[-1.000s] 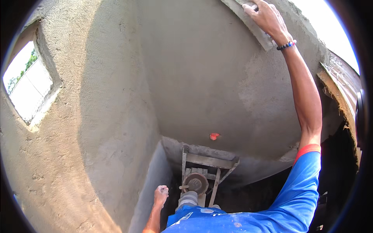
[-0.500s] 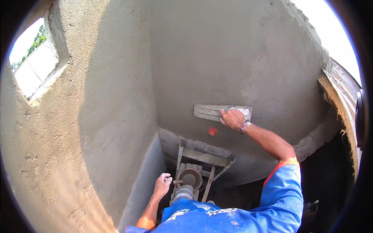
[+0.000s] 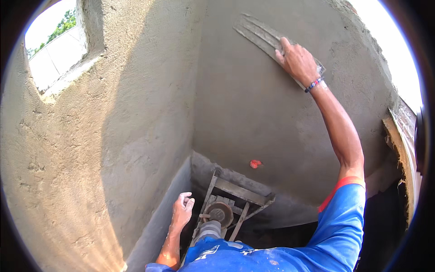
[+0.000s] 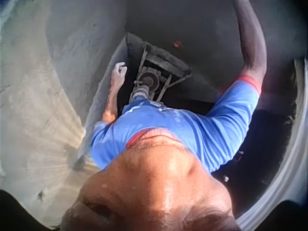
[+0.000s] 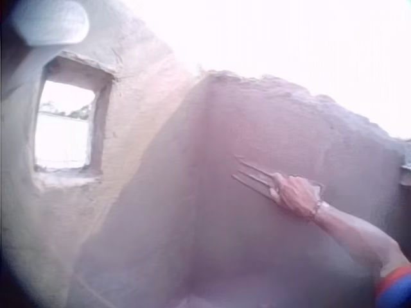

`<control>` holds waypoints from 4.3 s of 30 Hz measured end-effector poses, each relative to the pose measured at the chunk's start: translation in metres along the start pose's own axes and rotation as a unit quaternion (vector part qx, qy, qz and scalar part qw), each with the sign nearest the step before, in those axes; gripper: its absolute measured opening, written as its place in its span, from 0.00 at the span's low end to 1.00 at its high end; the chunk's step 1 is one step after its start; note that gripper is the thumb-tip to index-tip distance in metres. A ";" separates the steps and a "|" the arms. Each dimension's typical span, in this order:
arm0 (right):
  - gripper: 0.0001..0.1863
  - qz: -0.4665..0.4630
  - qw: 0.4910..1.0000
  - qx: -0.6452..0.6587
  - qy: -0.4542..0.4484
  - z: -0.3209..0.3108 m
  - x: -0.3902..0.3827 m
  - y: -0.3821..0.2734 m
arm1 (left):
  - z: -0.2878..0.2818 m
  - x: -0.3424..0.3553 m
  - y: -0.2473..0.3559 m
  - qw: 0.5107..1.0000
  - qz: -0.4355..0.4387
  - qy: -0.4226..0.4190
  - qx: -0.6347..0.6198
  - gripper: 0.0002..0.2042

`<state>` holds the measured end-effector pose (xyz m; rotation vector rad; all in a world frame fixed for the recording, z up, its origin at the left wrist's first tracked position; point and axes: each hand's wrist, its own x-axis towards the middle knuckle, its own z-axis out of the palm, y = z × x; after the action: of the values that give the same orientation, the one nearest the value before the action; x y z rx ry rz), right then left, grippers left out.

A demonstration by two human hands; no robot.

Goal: The person applies wet plaster to a ceiling using a trowel, then smooths the surface with repeated sweeping motions of the tool.

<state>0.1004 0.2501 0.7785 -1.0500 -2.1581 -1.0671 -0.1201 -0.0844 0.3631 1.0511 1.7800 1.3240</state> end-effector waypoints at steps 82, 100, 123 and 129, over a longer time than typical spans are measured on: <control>0.16 0.093 0.815 0.339 -0.461 0.331 -0.445 -0.310 | -0.016 -0.017 -0.107 0.923 -0.241 -0.164 0.252 0.18; 0.15 0.078 0.854 0.340 -0.385 0.355 -0.352 -0.298 | -0.009 -0.013 -0.111 0.922 -0.246 -0.151 0.256 0.20; 0.14 0.239 0.844 0.471 -0.098 0.009 -0.074 -0.059 | -0.003 -0.010 -0.108 0.922 -0.177 -0.242 0.244 0.19; 0.18 0.040 0.865 0.348 -0.361 0.180 -0.278 -0.227 | 0.010 0.006 -0.102 0.939 -0.082 -0.228 0.246 0.19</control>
<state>0.0563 0.1941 0.3838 -1.2503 -2.6865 0.2571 -0.1355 -0.0907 0.2619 1.3091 1.8146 0.4755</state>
